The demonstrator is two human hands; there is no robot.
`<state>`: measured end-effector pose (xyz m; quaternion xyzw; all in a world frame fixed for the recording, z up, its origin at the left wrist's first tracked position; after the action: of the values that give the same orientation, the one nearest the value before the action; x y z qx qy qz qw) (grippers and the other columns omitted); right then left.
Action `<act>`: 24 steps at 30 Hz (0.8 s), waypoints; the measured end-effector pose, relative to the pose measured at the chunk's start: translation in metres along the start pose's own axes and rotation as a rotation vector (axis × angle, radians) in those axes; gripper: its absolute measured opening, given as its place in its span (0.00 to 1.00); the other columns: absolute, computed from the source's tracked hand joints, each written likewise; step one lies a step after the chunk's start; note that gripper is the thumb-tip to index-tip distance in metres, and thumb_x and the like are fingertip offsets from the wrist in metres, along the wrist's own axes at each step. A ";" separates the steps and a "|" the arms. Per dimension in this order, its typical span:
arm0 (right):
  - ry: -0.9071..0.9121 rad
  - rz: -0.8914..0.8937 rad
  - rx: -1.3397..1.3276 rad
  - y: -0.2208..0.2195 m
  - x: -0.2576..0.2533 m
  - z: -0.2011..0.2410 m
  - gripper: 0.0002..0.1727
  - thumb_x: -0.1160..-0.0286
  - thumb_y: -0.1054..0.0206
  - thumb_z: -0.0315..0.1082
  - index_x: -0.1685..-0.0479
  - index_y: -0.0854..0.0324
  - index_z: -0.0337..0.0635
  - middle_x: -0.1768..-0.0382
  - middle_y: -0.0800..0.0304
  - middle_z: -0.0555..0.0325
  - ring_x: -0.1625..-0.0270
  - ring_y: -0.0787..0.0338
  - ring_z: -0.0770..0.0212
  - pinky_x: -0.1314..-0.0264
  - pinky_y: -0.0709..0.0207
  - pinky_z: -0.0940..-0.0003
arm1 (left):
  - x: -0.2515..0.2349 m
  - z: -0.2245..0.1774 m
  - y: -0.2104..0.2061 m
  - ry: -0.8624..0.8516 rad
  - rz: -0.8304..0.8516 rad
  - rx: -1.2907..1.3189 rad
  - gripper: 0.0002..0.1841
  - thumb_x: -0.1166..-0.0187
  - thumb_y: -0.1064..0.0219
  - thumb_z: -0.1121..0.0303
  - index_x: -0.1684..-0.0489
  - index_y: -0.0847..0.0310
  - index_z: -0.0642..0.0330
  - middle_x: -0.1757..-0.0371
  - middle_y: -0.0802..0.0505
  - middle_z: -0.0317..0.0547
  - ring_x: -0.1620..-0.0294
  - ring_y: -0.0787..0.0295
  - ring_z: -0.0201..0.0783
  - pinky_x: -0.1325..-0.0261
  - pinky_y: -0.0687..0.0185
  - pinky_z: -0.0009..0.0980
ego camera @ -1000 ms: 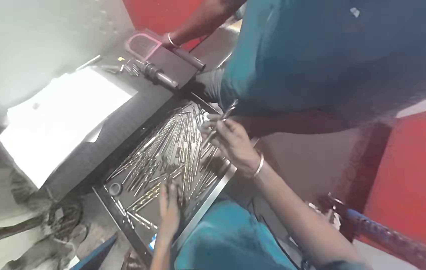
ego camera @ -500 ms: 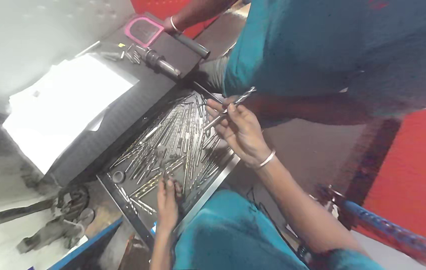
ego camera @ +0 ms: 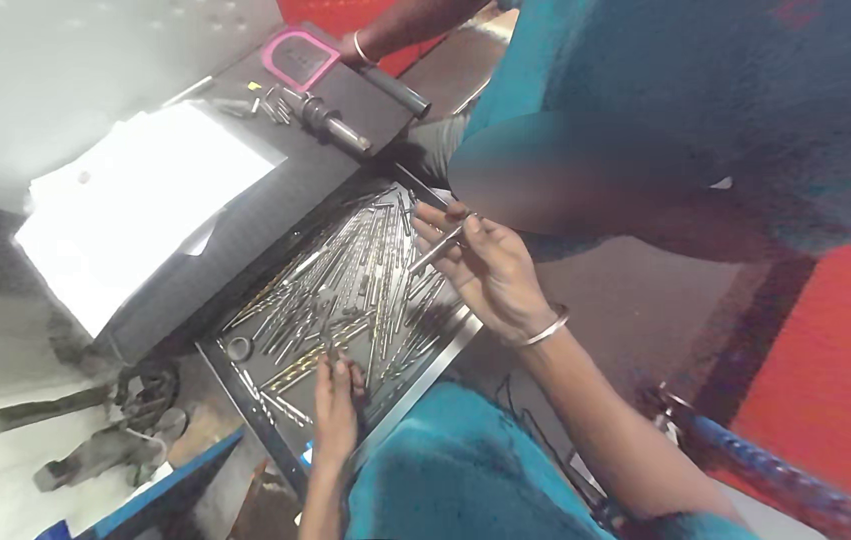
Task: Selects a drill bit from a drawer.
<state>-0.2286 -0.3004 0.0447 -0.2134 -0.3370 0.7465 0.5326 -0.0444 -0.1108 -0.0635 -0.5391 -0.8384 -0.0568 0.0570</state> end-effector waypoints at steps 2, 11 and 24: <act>-0.004 0.019 -0.007 0.000 0.000 -0.001 0.15 0.08 0.46 0.36 0.34 0.23 0.39 0.31 0.13 0.38 0.31 0.09 0.47 0.28 0.16 0.57 | 0.001 0.000 0.000 -0.007 -0.008 0.009 0.27 0.10 0.49 0.43 0.40 0.30 0.61 0.71 0.15 0.24 0.73 0.18 0.19 0.68 0.18 0.19; -0.001 0.086 0.001 -0.006 0.002 0.000 0.16 0.10 0.44 0.36 0.32 0.23 0.38 0.33 0.12 0.37 0.34 0.08 0.48 0.30 0.15 0.58 | 0.001 -0.002 0.001 -0.017 -0.011 0.031 0.26 0.12 0.48 0.41 0.41 0.31 0.57 0.73 0.16 0.23 0.75 0.19 0.20 0.69 0.18 0.19; -0.496 0.216 0.745 -0.047 0.018 0.036 0.26 0.09 0.44 0.32 0.14 0.40 0.54 0.20 0.22 0.71 0.28 0.15 0.75 0.32 0.17 0.78 | -0.001 -0.024 -0.003 -0.062 0.060 0.055 0.29 0.14 0.49 0.38 0.40 0.29 0.57 0.71 0.16 0.27 0.73 0.19 0.23 0.68 0.17 0.23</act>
<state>-0.2285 -0.2841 0.1039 0.1440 -0.1388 0.8965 0.3954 -0.0456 -0.1171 -0.0400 -0.5638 -0.8244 -0.0154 0.0473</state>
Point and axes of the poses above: each hand's wrist, its own x-axis away from the middle knuckle, its own y-axis out of the back of the hand, z = x × y, the point moved 5 cm from there along -x, towards the middle knuckle
